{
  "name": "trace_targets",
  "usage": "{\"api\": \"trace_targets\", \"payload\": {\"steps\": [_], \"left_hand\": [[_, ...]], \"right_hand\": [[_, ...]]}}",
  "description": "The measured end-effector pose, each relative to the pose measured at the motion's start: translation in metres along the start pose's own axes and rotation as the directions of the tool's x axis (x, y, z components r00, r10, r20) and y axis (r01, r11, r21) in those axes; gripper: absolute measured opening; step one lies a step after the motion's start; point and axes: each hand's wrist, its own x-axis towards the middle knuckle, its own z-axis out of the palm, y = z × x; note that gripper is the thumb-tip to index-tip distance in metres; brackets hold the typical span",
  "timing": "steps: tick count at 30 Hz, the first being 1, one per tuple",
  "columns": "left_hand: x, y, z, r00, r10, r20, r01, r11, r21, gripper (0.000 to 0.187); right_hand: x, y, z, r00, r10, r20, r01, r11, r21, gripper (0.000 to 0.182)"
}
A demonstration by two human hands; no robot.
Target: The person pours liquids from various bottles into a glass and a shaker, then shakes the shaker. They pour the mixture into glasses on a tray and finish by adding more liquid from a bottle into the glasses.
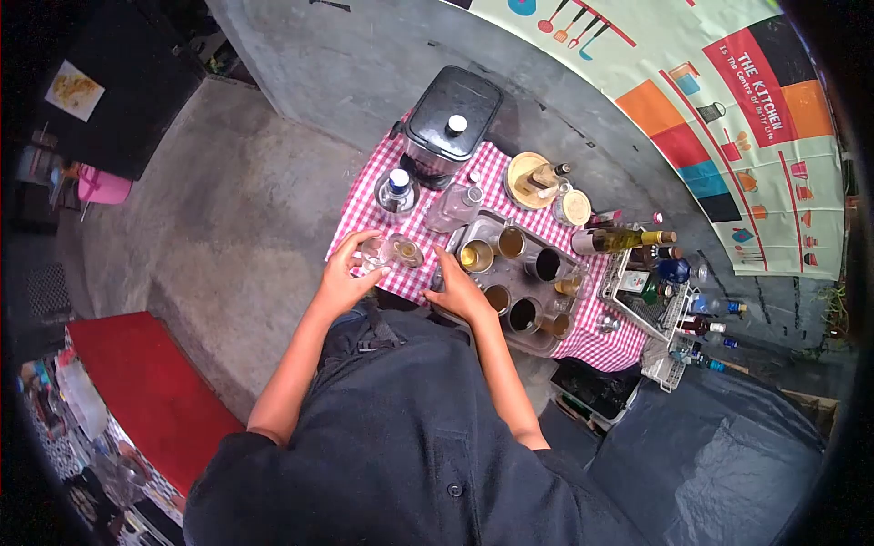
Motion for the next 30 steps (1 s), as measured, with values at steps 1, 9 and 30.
{"api": "trace_targets", "payload": {"steps": [1,9,30], "left_hand": [[0.002,-0.002,-0.005,1.0,0.008,0.009,-0.008,1.0,0.007,0.054],[0.016,-0.012,-0.051,0.99,0.097,0.102,-0.108,0.989,0.099,0.053],[0.023,-0.016,-0.078,0.973,0.139,0.185,-0.16,0.982,0.102,0.053]], "right_hand": [[0.005,0.001,0.006,1.0,0.006,-0.007,-0.006,1.0,0.005,0.092],[0.042,0.017,0.043,0.999,0.027,-0.046,-0.015,0.97,0.244,0.101],[0.057,0.059,0.107,0.942,0.253,-0.222,-0.079,0.807,0.586,0.039]]}}
